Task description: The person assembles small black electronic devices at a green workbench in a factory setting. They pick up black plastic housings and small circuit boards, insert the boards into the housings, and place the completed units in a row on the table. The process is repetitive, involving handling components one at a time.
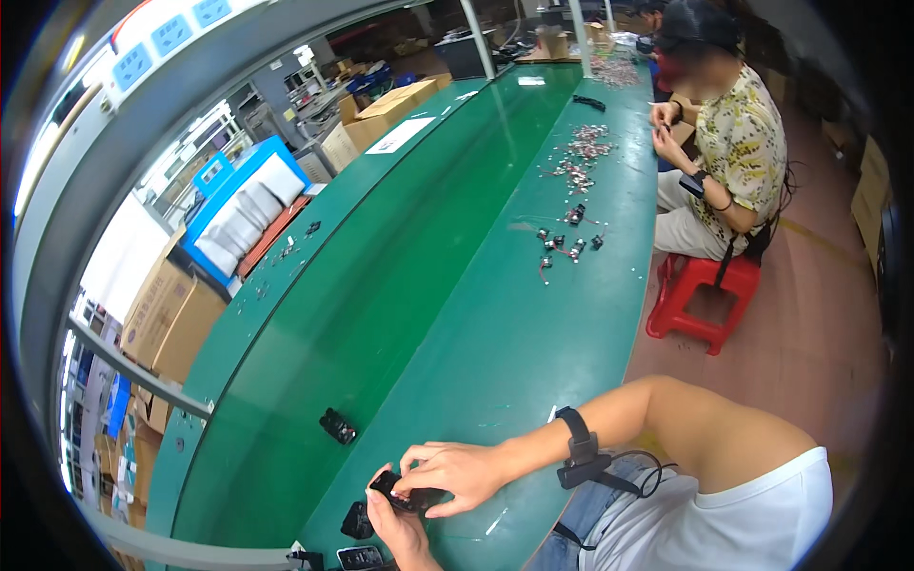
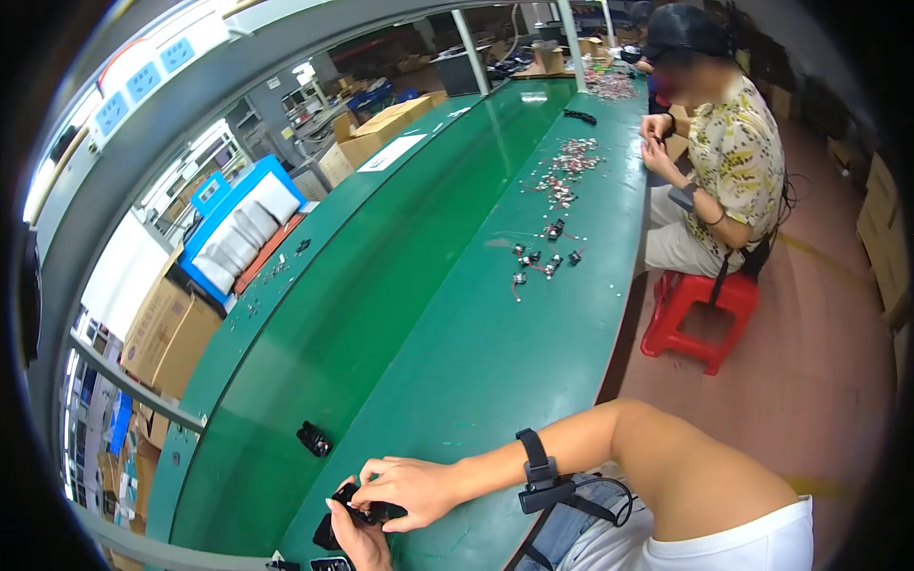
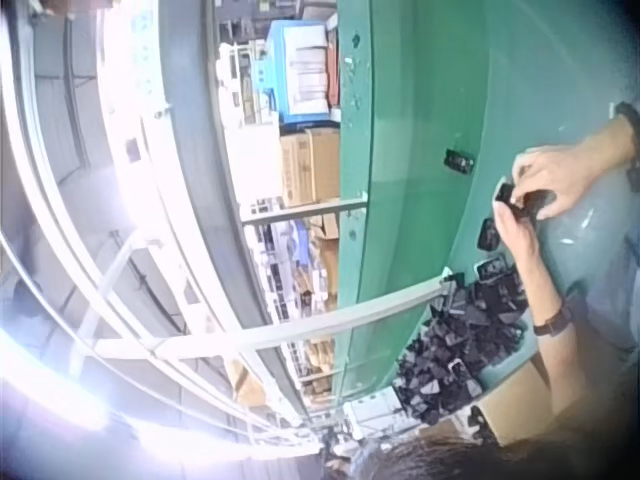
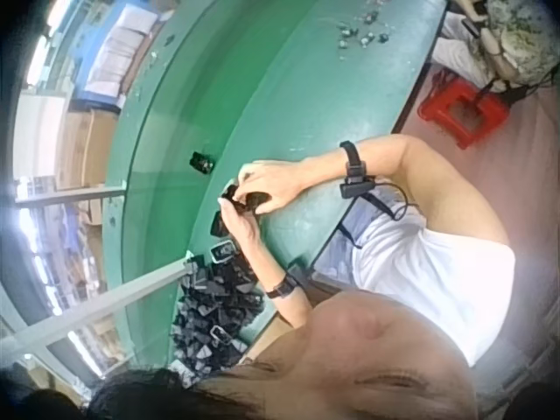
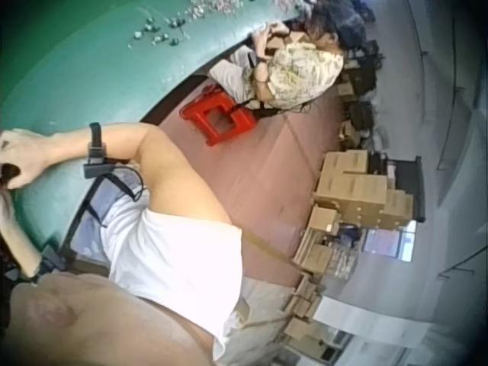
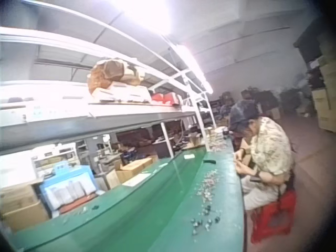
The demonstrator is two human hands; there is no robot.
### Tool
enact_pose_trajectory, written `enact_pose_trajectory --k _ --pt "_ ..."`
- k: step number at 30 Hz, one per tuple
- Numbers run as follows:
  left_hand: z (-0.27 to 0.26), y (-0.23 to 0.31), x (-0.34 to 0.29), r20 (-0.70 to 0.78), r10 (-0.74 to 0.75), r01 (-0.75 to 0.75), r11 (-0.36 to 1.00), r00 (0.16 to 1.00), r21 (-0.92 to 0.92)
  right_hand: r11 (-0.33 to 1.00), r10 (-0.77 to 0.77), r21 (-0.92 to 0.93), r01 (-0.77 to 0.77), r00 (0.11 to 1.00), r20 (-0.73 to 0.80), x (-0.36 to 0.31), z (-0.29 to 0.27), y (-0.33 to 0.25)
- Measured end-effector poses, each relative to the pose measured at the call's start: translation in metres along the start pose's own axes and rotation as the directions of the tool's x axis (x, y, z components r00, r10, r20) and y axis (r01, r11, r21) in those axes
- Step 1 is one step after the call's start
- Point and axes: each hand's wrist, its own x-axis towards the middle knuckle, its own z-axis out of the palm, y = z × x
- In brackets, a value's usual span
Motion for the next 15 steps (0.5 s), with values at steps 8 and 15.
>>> enact_pose_trajectory --k 8,15 --pt "-0.017 0.001 -0.004 0.069 -0.050 0.038 0.986 0.996 0.164 0.989 0.079 0.119 -0.086 0.995 0.067 0.001 0.010 0.008" --pt "0.005 0.007 -0.005 0.073 -0.015 -0.002 0.973 0.997 0.230 0.966 0.187 0.146 -0.213 0.967 0.172 0.004 -0.006 0.004"
